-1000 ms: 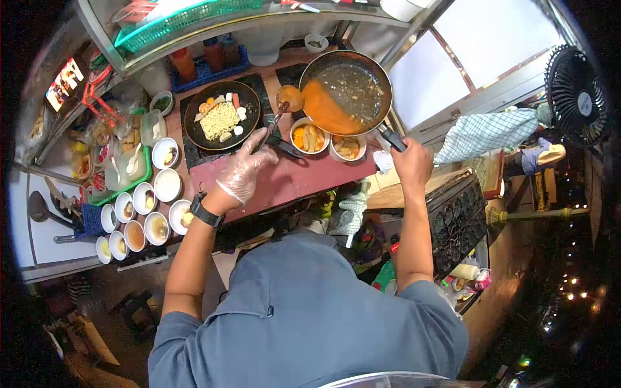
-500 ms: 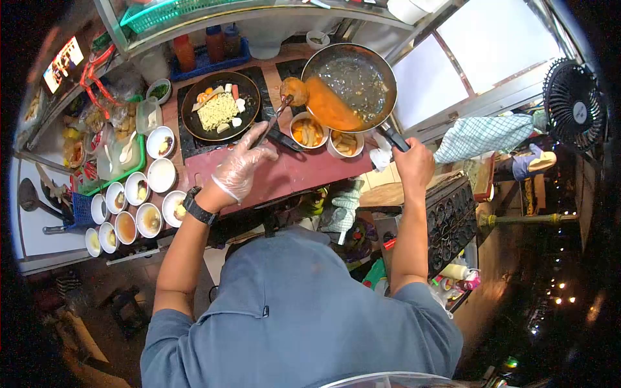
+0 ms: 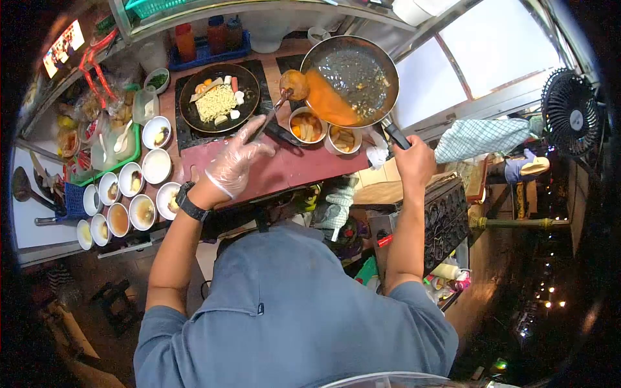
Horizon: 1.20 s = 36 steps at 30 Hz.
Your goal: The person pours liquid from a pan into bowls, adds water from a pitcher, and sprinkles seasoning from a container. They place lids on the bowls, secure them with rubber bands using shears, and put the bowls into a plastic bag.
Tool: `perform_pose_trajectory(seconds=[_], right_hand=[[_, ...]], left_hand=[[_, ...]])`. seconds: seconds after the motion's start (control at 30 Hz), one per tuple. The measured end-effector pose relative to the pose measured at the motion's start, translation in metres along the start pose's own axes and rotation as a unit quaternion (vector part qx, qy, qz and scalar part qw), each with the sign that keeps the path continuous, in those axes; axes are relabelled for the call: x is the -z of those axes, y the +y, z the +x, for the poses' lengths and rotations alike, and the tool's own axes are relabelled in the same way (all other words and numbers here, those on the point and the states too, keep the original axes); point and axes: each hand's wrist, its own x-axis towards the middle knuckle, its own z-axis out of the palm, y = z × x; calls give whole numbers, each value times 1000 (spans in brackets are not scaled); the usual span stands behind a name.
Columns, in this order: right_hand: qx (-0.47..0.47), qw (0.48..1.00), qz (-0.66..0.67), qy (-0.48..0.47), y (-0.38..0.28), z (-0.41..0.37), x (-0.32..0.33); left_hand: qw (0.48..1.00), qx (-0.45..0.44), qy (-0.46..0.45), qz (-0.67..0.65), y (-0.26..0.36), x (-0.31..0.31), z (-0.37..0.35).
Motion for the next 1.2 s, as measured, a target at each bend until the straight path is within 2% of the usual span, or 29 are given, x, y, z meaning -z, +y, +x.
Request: perform_pose_trajectory(seconds=[0.23,0.33,0.43,0.5,0.7,1.2], right_hand=[[3,1000,17,6,-5,-3,9],[-2,1000,11,6,-6,-3,10],[0,1000,10,7,-7,-3,12],[-6,1000,11,2,-10,-4,17],[-3,1000,9,11,-8,-3,15],[-11,999,24,17,-14,-1,22]], left_hand=[[1000,-4,5,-2,-2,0,-4],[998,28,9,-51,-14,-3,-8],[998,-60,12,28,-15,0,-7],[998,-61,17,17,-11,2,-5],[1000,-14,22,0,1,3,-2],[1000,-15,14,-3,11,11,1]])
